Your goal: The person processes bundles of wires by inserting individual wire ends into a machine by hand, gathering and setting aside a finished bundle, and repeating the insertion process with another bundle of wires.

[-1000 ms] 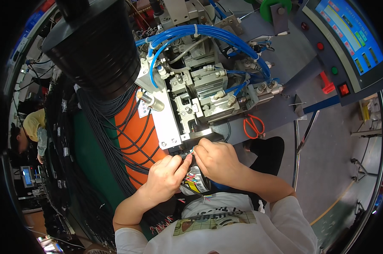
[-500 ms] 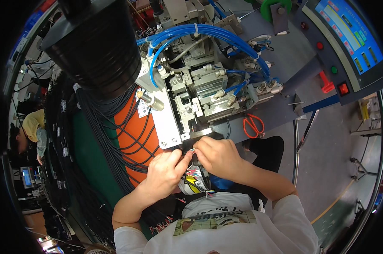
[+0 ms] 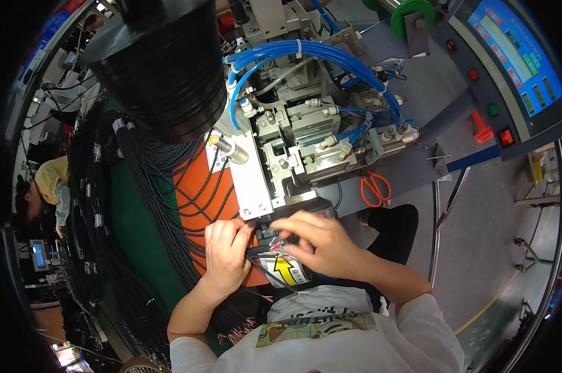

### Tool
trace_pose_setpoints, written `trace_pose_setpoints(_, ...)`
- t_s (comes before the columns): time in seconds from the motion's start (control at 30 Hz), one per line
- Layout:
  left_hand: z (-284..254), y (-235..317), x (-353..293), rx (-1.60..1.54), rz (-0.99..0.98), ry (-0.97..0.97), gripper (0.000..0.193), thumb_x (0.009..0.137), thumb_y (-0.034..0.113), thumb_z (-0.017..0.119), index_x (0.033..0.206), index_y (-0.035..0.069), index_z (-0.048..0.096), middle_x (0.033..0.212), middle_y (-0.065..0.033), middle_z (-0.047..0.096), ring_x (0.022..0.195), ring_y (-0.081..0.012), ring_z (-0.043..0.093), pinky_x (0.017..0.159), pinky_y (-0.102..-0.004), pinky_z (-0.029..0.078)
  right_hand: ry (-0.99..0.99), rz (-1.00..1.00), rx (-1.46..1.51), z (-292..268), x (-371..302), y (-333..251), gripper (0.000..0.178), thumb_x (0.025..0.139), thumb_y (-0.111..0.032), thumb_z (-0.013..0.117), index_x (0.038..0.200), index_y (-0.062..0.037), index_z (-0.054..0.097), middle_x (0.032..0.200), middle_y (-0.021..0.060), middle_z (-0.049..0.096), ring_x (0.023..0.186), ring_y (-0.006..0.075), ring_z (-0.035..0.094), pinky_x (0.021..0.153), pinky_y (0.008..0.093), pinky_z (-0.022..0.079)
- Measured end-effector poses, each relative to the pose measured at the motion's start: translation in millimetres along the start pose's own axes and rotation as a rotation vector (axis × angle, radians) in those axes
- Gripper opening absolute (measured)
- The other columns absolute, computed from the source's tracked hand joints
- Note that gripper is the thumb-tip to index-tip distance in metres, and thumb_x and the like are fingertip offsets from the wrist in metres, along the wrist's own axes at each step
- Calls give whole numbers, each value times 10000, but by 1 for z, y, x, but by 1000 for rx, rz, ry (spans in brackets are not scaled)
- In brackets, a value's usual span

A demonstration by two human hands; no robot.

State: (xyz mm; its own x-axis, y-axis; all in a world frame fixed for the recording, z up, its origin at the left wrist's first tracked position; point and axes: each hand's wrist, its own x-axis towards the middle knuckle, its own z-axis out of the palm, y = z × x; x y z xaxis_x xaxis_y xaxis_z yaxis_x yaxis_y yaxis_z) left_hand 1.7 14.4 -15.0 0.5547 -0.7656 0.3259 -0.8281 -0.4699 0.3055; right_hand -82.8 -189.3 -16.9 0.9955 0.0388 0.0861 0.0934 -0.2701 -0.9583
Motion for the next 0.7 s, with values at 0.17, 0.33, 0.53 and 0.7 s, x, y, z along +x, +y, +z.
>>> trace_pose_setpoints(0.17, -2, 0, 1, -311, 39, -29, 307, 688, -5, 680, 987, 9, 609, 785, -100, 573, 678, -271, 583, 628, -366, 440, 91, -228, 15, 12, 5, 25, 312, 789, 21, 684, 1094, -22, 635, 928, 54, 637, 620, 66, 556, 552, 211, 440)
trace_pose_setpoints(0.33, -3, -1, -4, -433, -16, -131, 355, 656, -49, 663, 1003, 4, 610, 766, -101, 600, 659, -283, 646, 568, -368, 521, -9, 40, 248, 8, 1, 2, 274, 786, 39, 679, 1052, -28, 669, 938, 20, 626, 610, 29, 531, 509, 192, 382)
trace_pose_setpoints(0.53, -3, 3, 9, -627, -90, -133, 211, 835, 50, 687, 1010, -32, 604, 766, -129, 604, 620, -267, 629, 537, -341, 497, 99, -78, 122, 15, 0, 21, 192, 826, 81, 605, 1002, 19, 648, 1027, 100, 622, 651, 50, 569, 538, 174, 421)
trace_pose_setpoints(0.7, -1, 10, 10, -625, -73, 30, 159, 809, 5, 697, 949, -30, 630, 772, -133, 629, 633, -267, 641, 530, -335, 499, 239, 50, 433, 22, 1, 27, 107, 859, 28, 609, 962, 17, 635, 904, 53, 638, 580, 14, 533, 496, 179, 373)
